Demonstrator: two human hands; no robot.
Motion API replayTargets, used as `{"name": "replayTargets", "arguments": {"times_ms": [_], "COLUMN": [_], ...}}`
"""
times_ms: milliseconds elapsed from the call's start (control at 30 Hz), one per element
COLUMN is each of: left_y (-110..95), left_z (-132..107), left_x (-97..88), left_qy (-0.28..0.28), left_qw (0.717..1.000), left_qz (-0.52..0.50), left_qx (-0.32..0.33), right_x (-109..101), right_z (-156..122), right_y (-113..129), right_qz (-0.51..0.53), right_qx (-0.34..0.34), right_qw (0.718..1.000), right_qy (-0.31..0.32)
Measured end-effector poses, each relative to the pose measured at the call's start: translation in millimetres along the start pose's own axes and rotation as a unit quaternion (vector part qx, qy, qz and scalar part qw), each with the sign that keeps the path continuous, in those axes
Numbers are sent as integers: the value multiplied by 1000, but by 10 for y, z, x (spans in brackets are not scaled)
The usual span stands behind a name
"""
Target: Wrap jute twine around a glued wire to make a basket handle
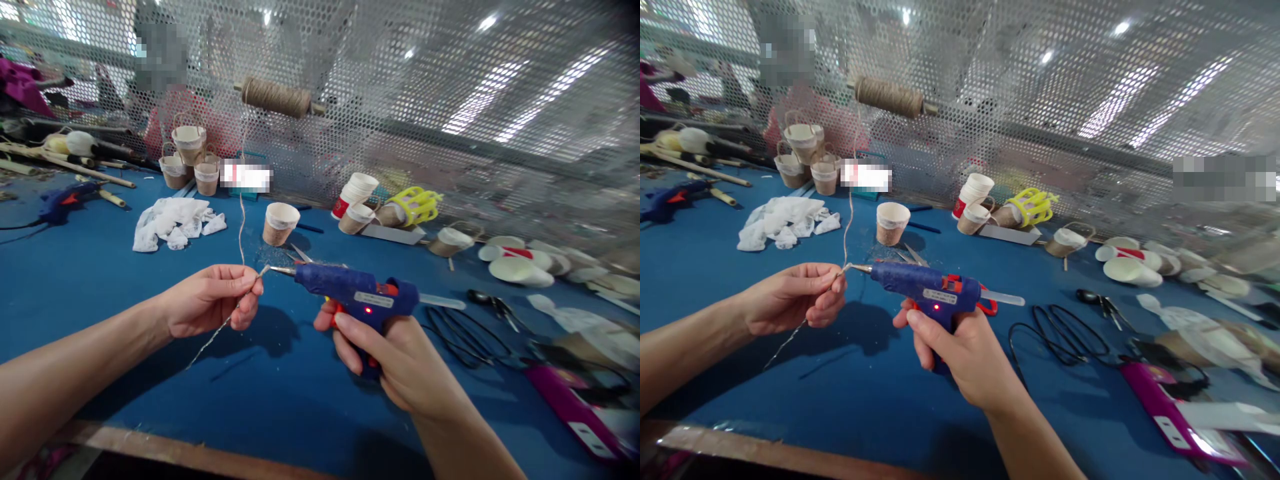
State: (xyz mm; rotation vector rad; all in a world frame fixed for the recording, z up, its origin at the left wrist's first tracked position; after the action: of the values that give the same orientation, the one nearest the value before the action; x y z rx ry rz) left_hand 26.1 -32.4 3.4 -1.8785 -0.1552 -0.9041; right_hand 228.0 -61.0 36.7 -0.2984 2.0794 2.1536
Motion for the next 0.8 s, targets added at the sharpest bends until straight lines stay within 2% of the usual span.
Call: {"name": "replayTargets", "arguments": {"times_ms": [200, 333, 400, 500, 633, 800], "left_y": [-9, -26, -38, -61, -101, -170], "left_z": [12, 30, 33, 27, -2, -22], "left_x": [-1, -9, -9, 7, 17, -20], "left_qy": [-9, -67, -103, -139, -186, -232], "left_qw": [999, 989, 970, 927, 865, 820], "left_qz": [29, 114, 180, 286, 393, 432], "left_qx": [15, 71, 123, 198, 251, 297], "right_x": [-9, -15, -22, -55, -103, -48], "right_z": [-5, 12, 44, 133, 280, 383], "right_y": [22, 45, 25, -65, -232, -334], "right_qz": [-4, 20, 35, 43, 46, 36], "right_qx": [0, 16, 26, 37, 56, 92], "right_qw": [1000, 1000, 999, 997, 992, 991], "right_qy": [4, 2, -4, -47, -106, -88]}}
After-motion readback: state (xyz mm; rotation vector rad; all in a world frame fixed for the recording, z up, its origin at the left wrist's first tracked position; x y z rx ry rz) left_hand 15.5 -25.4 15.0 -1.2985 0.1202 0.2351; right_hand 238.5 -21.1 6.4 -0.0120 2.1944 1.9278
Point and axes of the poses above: each hand's wrist, its own z-axis towards the middle knuckle, its own x-axis out of the palm, y = z × x, the point moved 2 cm from there along z, towards the middle knuckle, and after that the axes turned 13 degrees about -y, right-handed, at the moved point
